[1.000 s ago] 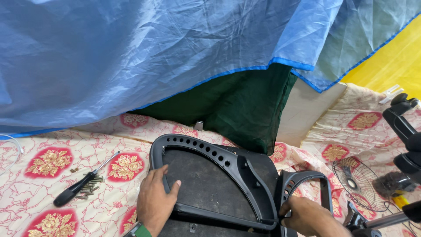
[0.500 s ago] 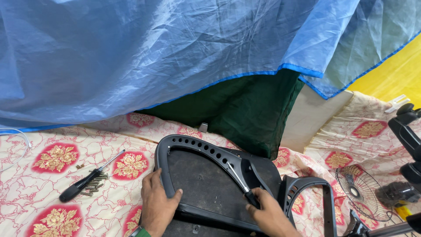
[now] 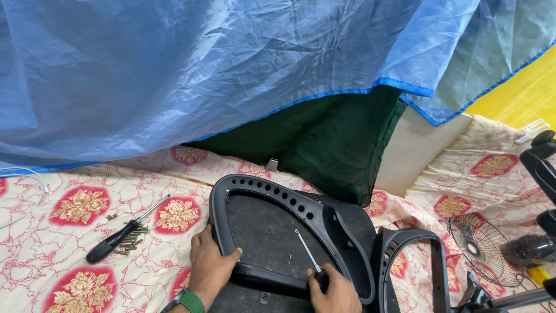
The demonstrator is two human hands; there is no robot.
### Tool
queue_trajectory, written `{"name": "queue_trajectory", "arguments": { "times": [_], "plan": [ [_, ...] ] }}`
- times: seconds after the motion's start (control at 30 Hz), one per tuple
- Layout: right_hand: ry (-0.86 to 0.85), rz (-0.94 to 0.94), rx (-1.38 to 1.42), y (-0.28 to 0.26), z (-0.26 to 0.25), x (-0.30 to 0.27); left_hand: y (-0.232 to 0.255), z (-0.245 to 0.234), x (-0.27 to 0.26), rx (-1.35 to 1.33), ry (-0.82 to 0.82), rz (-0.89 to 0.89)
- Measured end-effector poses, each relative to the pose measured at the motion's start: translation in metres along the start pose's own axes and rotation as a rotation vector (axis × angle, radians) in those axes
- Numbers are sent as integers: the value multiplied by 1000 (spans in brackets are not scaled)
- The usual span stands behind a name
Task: The person uses a screwdriver to remove screws from a black plastic frame attached to a cushioned seat. They unscrew multiple fasteners, detach the frame, and set it aside, leaving the seat base exposed.
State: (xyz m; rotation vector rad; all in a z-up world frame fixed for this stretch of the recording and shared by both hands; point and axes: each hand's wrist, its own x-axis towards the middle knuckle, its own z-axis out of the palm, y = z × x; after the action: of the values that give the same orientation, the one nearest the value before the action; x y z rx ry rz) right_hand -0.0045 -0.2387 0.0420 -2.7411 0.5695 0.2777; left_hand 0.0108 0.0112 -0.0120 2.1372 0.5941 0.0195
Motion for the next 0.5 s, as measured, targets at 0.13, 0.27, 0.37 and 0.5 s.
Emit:
{"name": "queue_trajectory", "arguments": {
  "times": [0.13, 0.27, 0.37, 0.5],
  "plan": [
    [64, -39, -10, 2, 4, -5, 4, -7, 7, 106, -60, -22],
    [90, -31, 6, 3, 7, -10, 7, -12, 11, 169, -84, -21],
    [101, -45, 22, 5, 7, -10, 8, -11, 11, 204, -95, -23],
    [128, -54, 46, 6, 9, -10, 2, -8, 16, 125, -36, -31]
  ]
}}
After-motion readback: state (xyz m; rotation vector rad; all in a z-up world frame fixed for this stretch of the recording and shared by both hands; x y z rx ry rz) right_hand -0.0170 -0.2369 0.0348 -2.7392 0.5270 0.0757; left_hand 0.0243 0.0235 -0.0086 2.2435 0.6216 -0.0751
